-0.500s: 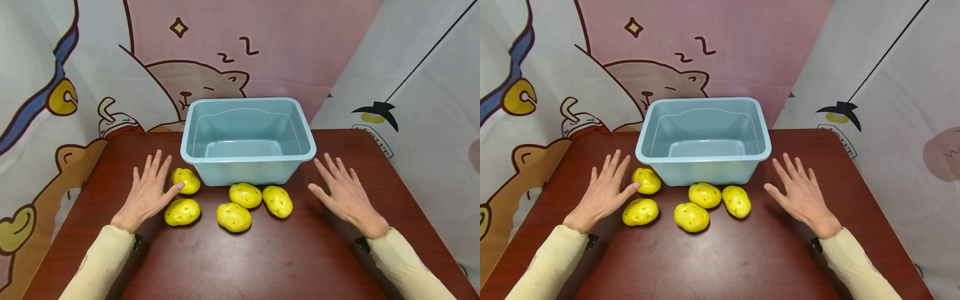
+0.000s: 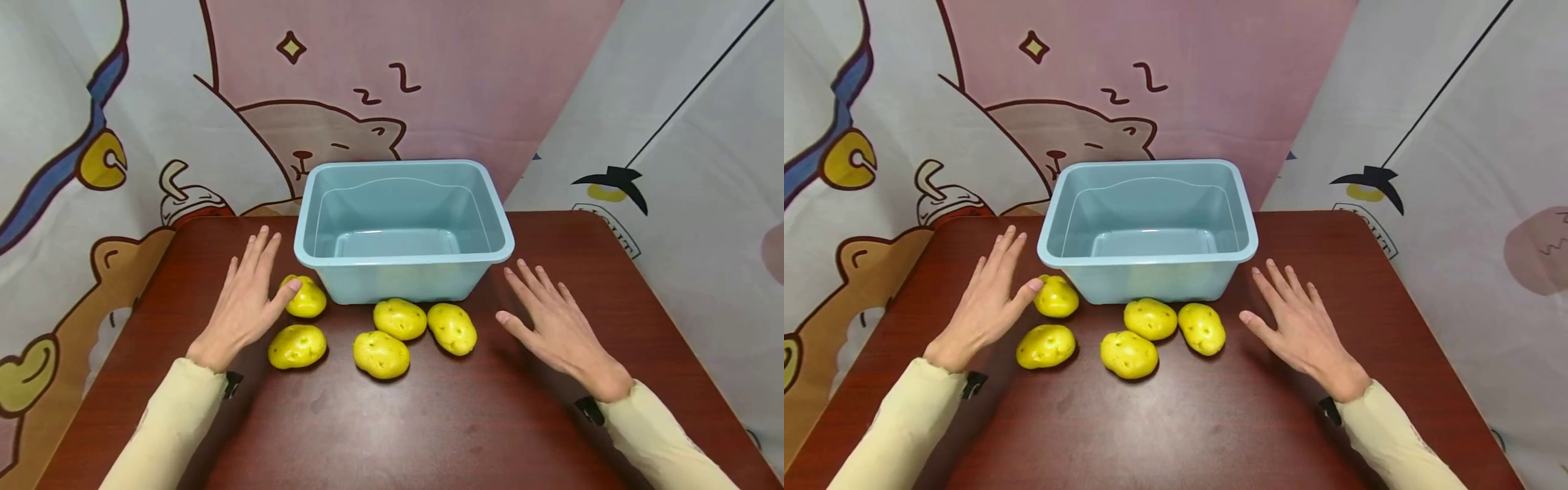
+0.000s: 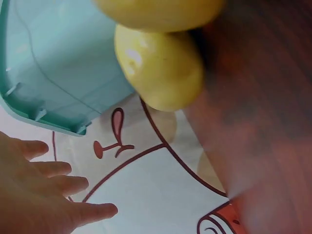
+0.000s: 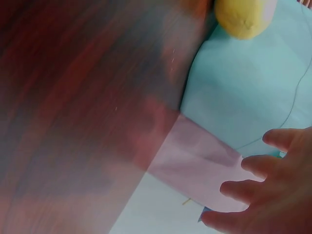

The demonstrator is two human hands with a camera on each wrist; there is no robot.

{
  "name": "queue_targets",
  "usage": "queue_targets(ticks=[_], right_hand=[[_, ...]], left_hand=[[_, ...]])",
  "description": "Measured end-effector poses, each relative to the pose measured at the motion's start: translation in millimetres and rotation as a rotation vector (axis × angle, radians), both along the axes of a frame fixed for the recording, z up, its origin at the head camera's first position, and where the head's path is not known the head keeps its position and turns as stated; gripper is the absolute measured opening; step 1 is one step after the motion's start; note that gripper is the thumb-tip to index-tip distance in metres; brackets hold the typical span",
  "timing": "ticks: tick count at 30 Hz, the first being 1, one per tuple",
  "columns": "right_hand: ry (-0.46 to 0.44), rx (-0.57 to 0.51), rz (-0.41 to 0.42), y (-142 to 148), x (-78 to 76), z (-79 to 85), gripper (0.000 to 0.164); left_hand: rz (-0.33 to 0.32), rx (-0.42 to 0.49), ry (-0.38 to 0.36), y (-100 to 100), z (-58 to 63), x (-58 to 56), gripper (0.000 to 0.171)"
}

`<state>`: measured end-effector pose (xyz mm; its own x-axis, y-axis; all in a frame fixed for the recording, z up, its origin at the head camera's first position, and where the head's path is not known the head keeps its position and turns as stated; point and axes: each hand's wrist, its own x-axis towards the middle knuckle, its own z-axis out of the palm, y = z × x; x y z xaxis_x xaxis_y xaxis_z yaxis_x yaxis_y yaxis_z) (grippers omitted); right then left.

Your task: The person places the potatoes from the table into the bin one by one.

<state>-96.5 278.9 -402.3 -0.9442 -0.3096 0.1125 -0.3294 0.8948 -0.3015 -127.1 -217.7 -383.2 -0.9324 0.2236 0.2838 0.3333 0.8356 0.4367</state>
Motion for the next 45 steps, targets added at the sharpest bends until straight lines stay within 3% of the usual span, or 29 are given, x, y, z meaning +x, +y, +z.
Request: queue_targets(ticks=[13,19,26,37,45], right_hand=[[-0.046,-0.041,0.065,-16,4.9,-5.1,0.081],[-0.066,-0.081,0.115,-24,6.1,-6.6,0.08],[-0.123,-0.143,0.152,-35,7.7,-8.0,0.081],[-0.229,-0.245,0.18,-52,9.1,-11.5,0.086],[-0.243,-0.221,0.177,-60,8.0,-16.6,0.097]], left_hand=[[-0.061,0.062,0.061,24,30.1,-16.7,0.087],[-0.06,0.065,0.04,33,37.4,-24.2,0.088],[-0.038,0.08,-0.008,34,37.2,-28.4,0.089],[0.017,-0.01,-0.028,38,29.4,-30.2,0.095],[0.01,0.0,-0.06,41,24.7,-30.1,0.093]])
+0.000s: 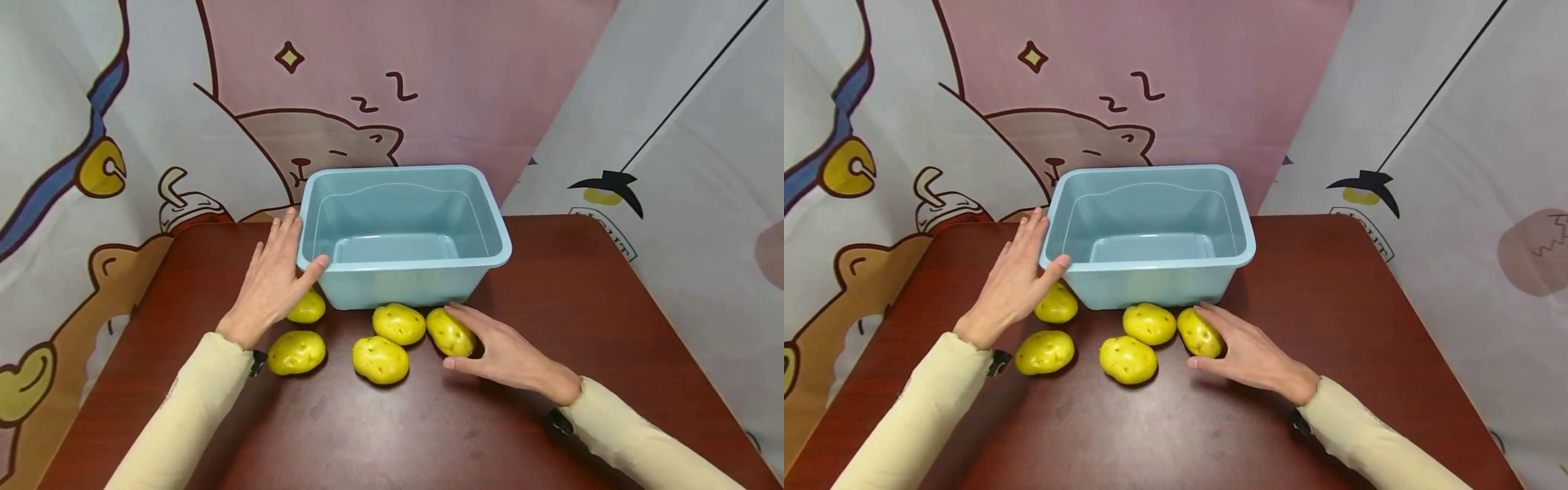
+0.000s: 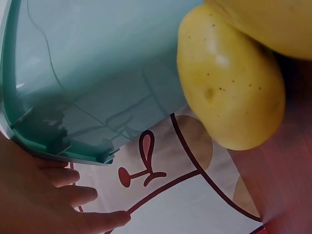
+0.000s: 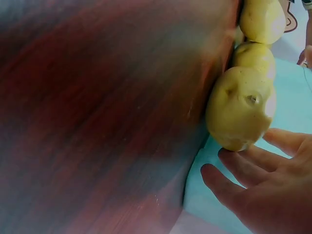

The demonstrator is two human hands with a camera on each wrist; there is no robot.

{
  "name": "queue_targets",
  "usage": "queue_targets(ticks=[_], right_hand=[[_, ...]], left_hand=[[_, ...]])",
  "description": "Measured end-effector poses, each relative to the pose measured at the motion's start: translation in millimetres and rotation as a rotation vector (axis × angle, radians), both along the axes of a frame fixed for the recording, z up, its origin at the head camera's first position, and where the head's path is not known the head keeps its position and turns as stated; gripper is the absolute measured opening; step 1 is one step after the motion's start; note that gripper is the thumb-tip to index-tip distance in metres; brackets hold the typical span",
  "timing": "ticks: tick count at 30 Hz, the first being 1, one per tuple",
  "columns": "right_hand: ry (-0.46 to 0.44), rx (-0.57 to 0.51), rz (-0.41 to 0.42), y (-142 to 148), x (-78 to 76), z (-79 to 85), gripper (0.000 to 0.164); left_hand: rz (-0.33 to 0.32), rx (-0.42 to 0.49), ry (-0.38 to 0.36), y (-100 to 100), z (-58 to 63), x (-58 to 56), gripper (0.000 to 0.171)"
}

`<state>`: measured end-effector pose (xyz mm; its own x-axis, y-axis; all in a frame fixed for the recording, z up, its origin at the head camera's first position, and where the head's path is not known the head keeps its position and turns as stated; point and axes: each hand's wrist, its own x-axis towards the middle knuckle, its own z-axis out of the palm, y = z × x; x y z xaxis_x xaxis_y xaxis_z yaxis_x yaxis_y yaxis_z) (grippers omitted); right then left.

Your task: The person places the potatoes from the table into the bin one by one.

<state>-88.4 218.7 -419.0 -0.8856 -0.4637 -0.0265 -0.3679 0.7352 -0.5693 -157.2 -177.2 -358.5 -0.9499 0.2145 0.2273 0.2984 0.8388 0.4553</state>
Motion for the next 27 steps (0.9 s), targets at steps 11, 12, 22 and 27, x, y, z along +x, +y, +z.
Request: queue_targets(ticks=[11,12,22,27], right_hand=[[0.056,0.0,0.074,-6,-12.4,-6.3,0.094],[0.054,-0.007,0.082,-7,-13.5,-7.2,0.092],[0.013,-0.071,0.15,-9,-20.4,-15.2,0.074],[0.001,-0.079,0.132,-7,-18.1,-10.0,0.068]], left_hand=[[0.005,0.018,-0.012,0,-2.4,1.2,0.092],[0.005,0.018,-0.01,0,-2.6,1.1,0.092],[-0.014,0.038,0.003,0,-4.1,-1.4,0.09],[-0.02,0.045,-0.002,0,-3.6,-0.8,0.09]])
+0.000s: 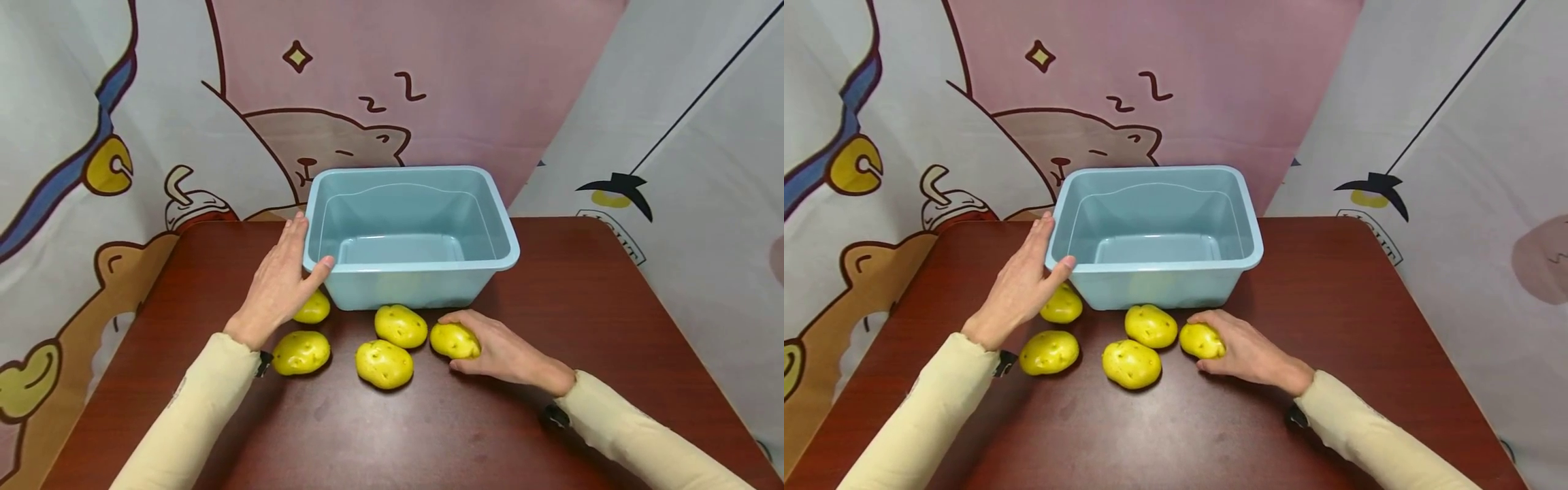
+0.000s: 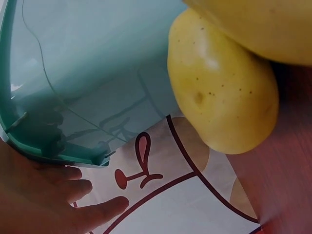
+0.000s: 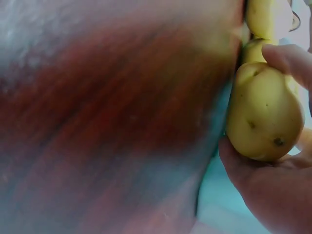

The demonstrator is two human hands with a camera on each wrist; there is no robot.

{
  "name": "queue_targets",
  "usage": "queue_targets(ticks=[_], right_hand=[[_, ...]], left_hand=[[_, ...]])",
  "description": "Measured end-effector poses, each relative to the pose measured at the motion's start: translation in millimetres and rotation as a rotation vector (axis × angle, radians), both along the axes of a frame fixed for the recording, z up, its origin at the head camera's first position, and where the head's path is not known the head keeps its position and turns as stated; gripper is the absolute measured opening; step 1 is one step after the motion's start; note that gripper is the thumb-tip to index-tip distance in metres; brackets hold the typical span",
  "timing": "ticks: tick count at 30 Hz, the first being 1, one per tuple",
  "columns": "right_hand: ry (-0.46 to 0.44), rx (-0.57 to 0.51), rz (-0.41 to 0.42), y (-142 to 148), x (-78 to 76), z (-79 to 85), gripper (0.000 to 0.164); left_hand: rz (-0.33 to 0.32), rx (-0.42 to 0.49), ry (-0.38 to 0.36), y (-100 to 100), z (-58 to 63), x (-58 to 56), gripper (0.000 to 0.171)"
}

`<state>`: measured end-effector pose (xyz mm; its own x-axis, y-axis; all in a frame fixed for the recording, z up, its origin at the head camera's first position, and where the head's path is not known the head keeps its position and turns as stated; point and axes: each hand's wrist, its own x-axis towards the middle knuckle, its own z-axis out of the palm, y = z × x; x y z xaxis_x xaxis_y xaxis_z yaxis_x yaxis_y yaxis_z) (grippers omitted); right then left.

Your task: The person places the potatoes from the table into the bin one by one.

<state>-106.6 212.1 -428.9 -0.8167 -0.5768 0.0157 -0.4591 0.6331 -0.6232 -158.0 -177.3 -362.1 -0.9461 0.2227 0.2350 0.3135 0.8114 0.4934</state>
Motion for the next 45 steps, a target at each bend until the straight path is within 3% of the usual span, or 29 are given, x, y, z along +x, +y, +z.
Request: queue_targets(ticks=[8,21,38,45], right_hand=[[-0.022,-0.055,-0.05,6,10.8,23.8,0.067],[0.07,-0.119,-0.066,5,21.0,69.6,0.073],[0.079,-0.33,-0.068,2,18.8,118.2,0.08],[0.136,-0.374,-0.049,-3,14.6,134.5,0.081]], left_hand=[[-0.006,0.013,-0.003,0,-2.1,1.4,0.09],[-0.009,0.005,0.009,1,-3.1,-0.2,0.086],[-0.014,0.026,0.015,1,-3.8,0.6,0.086],[-0.014,0.025,0.008,1,-2.8,0.2,0.085]])
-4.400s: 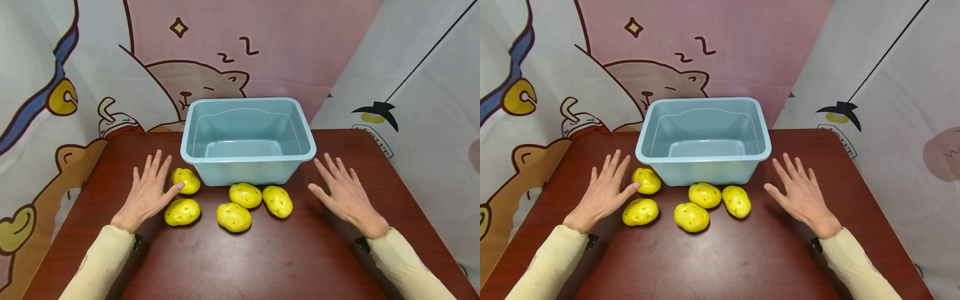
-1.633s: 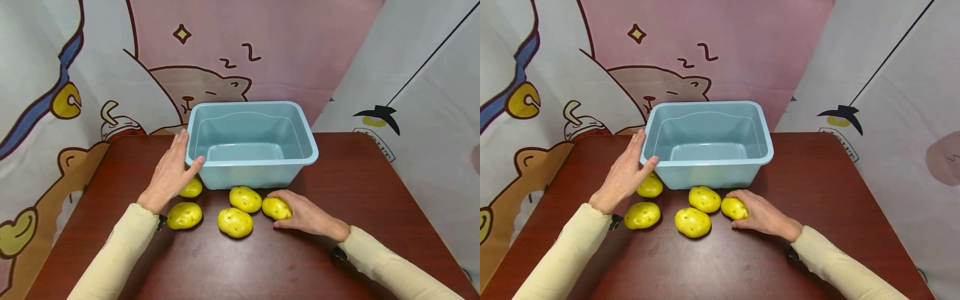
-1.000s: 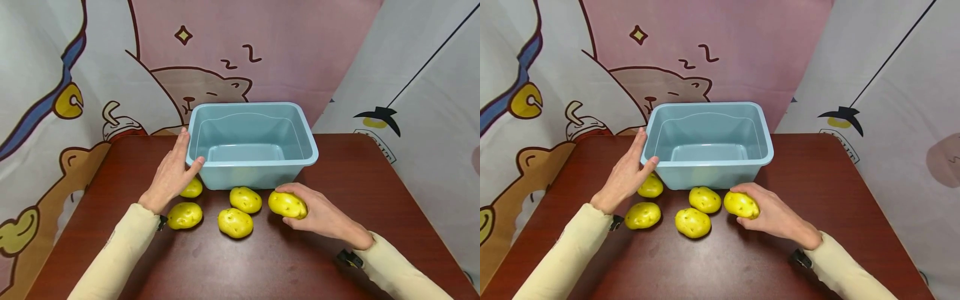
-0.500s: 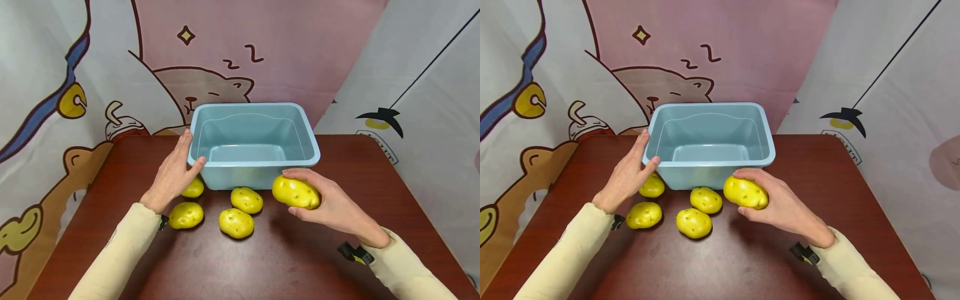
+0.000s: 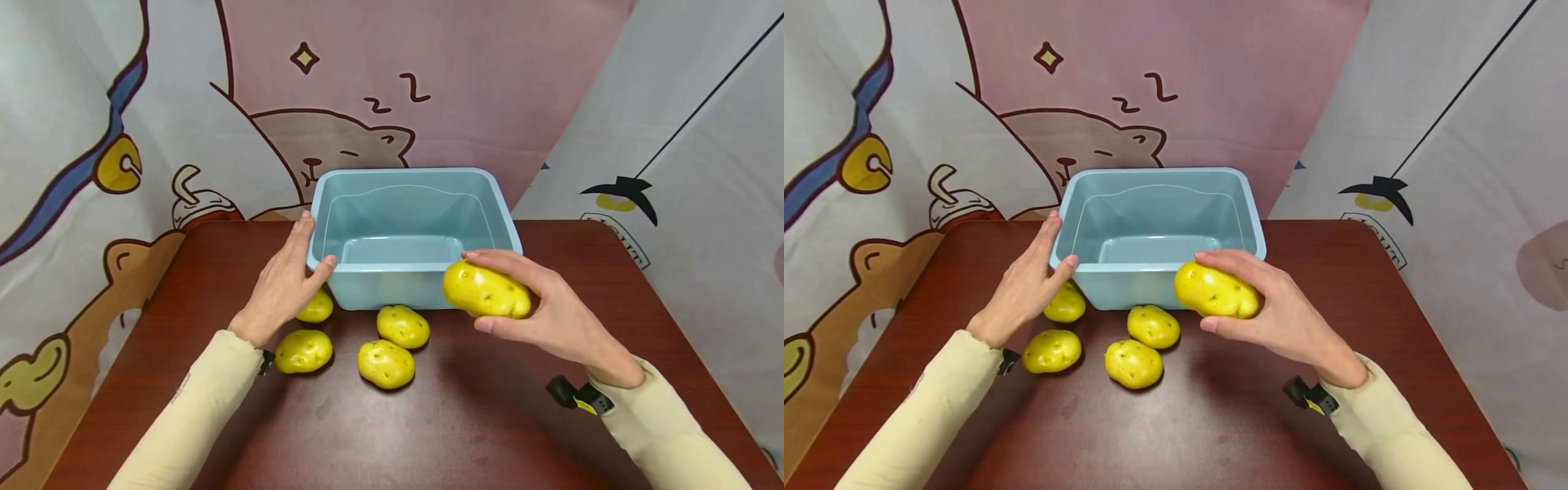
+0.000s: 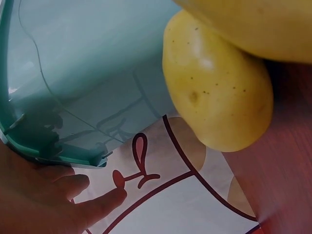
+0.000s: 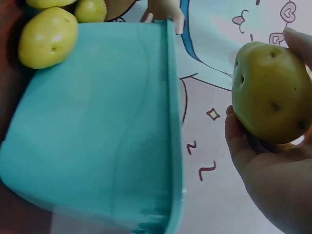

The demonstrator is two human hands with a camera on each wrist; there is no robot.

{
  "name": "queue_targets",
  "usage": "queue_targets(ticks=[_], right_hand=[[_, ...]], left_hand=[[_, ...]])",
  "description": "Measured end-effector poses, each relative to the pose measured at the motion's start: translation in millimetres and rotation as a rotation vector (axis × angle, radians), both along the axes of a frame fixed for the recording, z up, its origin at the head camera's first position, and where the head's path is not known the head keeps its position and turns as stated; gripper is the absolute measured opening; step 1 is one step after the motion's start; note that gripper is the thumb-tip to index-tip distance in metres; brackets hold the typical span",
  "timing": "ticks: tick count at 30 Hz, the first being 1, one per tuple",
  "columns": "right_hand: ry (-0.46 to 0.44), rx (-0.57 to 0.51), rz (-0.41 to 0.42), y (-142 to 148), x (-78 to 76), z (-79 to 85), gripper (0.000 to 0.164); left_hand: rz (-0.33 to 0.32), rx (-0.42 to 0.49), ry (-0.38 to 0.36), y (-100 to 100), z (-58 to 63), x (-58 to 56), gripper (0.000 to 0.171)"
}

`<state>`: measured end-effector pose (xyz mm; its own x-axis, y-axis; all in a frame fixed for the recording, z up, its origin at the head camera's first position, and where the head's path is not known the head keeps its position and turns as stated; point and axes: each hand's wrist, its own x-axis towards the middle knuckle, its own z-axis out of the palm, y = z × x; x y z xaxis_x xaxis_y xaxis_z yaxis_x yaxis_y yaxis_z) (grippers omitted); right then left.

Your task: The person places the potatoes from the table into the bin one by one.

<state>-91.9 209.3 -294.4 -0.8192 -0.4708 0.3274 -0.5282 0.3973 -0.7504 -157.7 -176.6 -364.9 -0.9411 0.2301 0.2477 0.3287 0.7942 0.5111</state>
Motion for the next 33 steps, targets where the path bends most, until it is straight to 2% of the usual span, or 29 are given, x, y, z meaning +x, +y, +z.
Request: queue_targets(ticks=[12,18,26,33], right_hand=[[0.143,-0.035,0.01,-8,-14.9,41.5,0.079],[0.132,-0.008,0.03,-15,-27.5,66.7,0.076],[0.146,0.027,0.054,-26,-52.9,100.9,0.073],[0.113,0.125,0.065,-40,-88.4,126.6,0.067]], left_hand=[[0.004,0.001,-0.012,1,0.7,-0.2,0.085],[0.009,0.001,-0.016,1,2.3,1.8,0.086],[0.001,0.001,-0.013,0,1.8,5.5,0.083],[-0.002,0.015,0.001,1,2.0,3.8,0.083]])
